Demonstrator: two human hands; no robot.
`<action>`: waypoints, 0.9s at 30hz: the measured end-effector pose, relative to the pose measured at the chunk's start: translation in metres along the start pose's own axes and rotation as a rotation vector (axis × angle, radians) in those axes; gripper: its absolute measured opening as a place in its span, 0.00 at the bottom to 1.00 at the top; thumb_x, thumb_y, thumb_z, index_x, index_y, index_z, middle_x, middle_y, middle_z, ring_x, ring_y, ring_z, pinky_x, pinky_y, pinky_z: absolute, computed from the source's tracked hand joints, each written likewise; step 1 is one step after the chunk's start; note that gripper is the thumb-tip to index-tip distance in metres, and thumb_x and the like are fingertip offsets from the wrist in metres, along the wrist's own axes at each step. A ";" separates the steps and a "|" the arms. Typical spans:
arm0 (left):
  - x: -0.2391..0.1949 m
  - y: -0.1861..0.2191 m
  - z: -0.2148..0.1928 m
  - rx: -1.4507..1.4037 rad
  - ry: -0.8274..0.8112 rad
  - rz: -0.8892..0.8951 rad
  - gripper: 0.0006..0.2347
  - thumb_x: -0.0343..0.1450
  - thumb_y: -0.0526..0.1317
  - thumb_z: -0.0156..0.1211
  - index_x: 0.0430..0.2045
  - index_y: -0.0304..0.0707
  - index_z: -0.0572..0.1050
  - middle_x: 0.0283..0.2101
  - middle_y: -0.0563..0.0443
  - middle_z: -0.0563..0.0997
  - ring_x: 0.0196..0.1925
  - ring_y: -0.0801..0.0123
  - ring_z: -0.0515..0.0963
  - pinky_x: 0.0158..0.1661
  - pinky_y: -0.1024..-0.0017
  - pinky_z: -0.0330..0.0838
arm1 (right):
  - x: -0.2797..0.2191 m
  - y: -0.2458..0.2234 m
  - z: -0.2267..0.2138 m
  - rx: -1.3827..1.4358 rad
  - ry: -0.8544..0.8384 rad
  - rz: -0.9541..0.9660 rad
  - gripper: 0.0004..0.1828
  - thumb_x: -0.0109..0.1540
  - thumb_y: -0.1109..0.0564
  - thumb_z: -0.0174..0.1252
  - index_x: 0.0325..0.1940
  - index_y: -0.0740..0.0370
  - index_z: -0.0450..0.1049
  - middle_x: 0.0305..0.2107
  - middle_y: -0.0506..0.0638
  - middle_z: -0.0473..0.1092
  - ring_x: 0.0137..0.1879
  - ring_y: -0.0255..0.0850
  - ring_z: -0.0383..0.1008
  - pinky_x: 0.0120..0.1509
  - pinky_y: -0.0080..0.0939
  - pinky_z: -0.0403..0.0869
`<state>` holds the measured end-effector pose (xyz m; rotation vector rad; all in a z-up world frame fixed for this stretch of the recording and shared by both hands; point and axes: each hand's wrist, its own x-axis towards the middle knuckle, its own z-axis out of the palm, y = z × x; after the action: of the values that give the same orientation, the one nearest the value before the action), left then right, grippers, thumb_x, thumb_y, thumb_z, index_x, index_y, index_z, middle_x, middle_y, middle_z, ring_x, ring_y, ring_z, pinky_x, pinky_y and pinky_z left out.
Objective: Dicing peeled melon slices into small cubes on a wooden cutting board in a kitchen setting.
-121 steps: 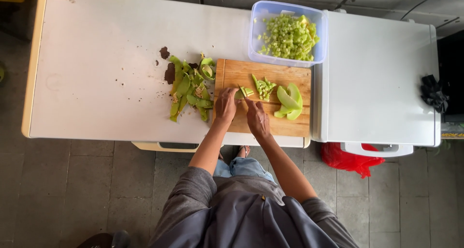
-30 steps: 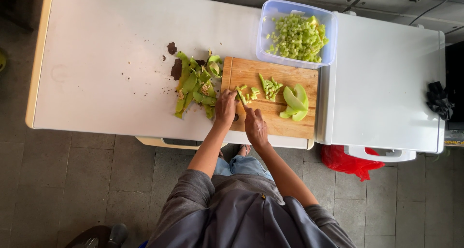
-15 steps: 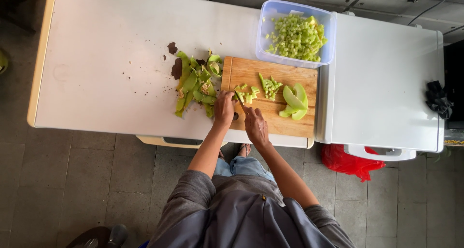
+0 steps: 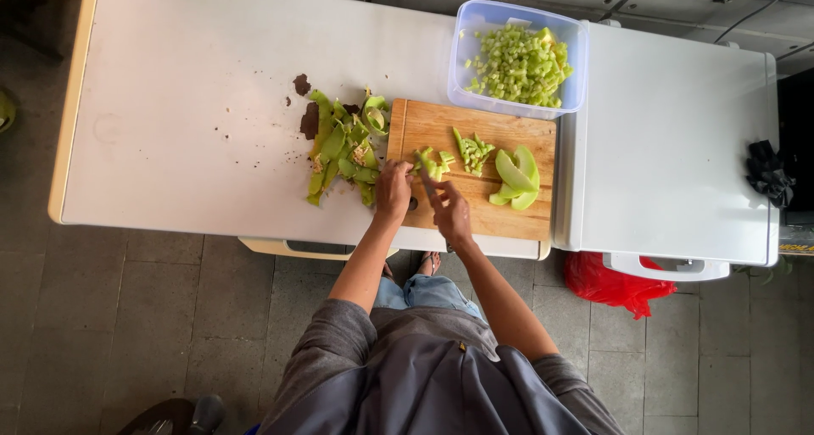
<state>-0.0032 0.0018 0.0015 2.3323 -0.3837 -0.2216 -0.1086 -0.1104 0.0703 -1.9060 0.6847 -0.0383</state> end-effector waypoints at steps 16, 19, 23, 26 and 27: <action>0.016 -0.011 0.019 -0.130 0.183 -0.060 0.08 0.72 0.31 0.56 0.42 0.43 0.78 0.37 0.52 0.84 0.44 0.57 0.84 0.46 0.60 0.77 | 0.010 0.021 0.003 -0.339 -0.027 -0.073 0.11 0.66 0.50 0.47 0.51 0.49 0.68 0.40 0.55 0.69 0.42 0.68 0.78 0.49 0.68 0.76; 0.022 -0.008 0.038 -0.152 0.142 -0.030 0.09 0.71 0.31 0.57 0.41 0.45 0.79 0.36 0.52 0.85 0.44 0.56 0.84 0.47 0.60 0.77 | 0.015 0.015 -0.020 -0.340 0.045 -0.059 0.10 0.65 0.55 0.48 0.50 0.55 0.67 0.41 0.60 0.68 0.44 0.73 0.76 0.51 0.72 0.74; 0.026 0.012 0.049 -0.197 0.121 0.059 0.08 0.69 0.37 0.65 0.41 0.46 0.79 0.35 0.51 0.84 0.40 0.59 0.84 0.44 0.65 0.78 | 0.013 0.025 -0.044 -0.430 0.166 -0.106 0.07 0.65 0.54 0.50 0.47 0.51 0.66 0.41 0.53 0.67 0.37 0.68 0.78 0.44 0.66 0.77; 0.028 0.041 0.056 -0.281 0.102 0.116 0.17 0.61 0.46 0.75 0.40 0.46 0.79 0.34 0.53 0.82 0.34 0.66 0.84 0.39 0.70 0.79 | 0.004 0.018 -0.055 -0.504 0.225 -0.132 0.08 0.64 0.53 0.52 0.47 0.50 0.66 0.42 0.51 0.65 0.35 0.65 0.78 0.41 0.64 0.78; 0.029 0.051 0.059 -0.341 0.080 0.123 0.24 0.55 0.52 0.82 0.39 0.45 0.79 0.33 0.55 0.81 0.30 0.71 0.84 0.35 0.74 0.80 | 0.002 0.016 -0.058 -0.520 0.257 -0.146 0.08 0.64 0.54 0.53 0.47 0.50 0.66 0.43 0.51 0.65 0.35 0.64 0.78 0.39 0.65 0.79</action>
<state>-0.0029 -0.0809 -0.0050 1.9694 -0.4133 -0.1227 -0.1334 -0.1641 0.0813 -2.4788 0.7780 -0.2189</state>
